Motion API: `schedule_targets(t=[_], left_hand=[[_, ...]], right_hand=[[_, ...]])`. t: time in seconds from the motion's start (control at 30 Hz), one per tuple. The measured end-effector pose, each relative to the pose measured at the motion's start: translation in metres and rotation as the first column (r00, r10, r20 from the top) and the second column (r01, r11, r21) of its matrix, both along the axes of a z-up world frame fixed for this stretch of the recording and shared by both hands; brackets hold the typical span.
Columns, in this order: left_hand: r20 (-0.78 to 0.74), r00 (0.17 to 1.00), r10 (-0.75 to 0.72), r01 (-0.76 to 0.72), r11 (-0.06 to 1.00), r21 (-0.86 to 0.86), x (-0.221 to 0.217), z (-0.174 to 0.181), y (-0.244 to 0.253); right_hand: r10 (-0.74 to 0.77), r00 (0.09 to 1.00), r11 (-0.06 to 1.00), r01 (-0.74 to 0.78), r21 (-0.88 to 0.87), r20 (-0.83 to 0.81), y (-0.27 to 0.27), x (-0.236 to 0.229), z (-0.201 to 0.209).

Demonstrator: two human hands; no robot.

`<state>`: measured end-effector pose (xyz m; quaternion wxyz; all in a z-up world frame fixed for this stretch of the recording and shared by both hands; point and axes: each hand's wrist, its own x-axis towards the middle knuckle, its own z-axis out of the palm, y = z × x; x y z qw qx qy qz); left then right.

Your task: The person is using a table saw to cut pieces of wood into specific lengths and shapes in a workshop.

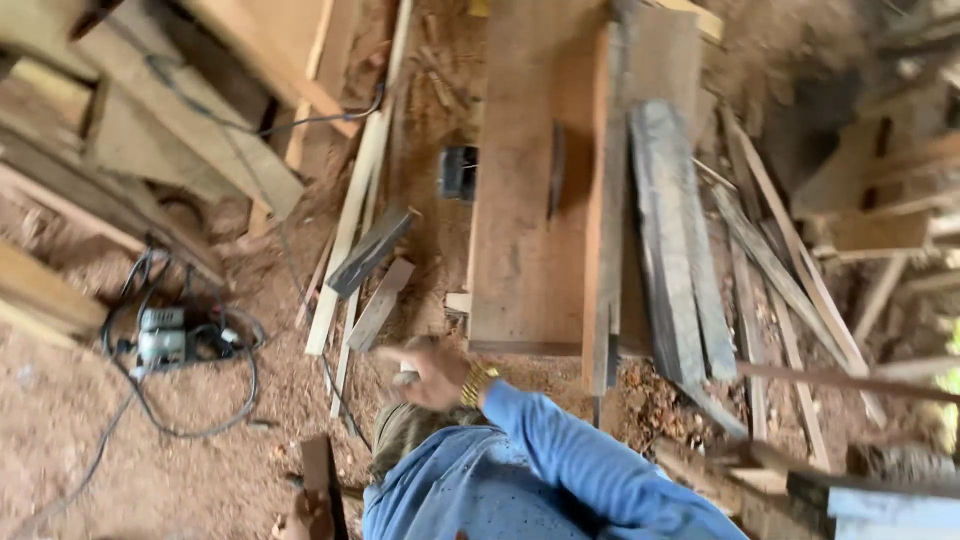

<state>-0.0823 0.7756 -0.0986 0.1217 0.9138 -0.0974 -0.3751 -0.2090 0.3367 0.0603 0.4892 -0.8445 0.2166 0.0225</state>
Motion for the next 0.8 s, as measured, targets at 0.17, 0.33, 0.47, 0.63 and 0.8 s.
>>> schedule_targets(t=[0.17,0.33,0.47,0.63,0.8], left_hand=[[0.031,0.99,-0.136,0.138,0.988,-0.071,0.095,0.148,-0.241],[-0.061,0.954,-0.293,0.119,0.558,-0.821,0.053,0.261,-0.399],[-0.125,0.86,-0.495,0.054,0.331,-0.942,-0.018,0.227,-0.448],[-0.25,0.674,-0.695,0.224,0.516,-0.827,-0.123,0.282,-0.427],[-0.411,0.579,-0.704,0.468,0.7,-0.539,-0.159,0.205,-0.34]], right_hand=[[-0.085,0.987,0.972,0.112,0.207,-0.137,0.054,-0.067,0.012],[-0.343,0.938,0.885,0.34,0.318,-0.048,0.073,-0.054,0.057],[-0.857,0.498,0.494,0.723,0.483,0.131,0.091,-0.091,0.056],[-0.988,0.026,0.1,0.855,0.51,0.15,0.098,-0.179,0.087],[-0.962,-0.249,-0.15,0.821,0.551,0.11,0.081,-0.326,0.089]])
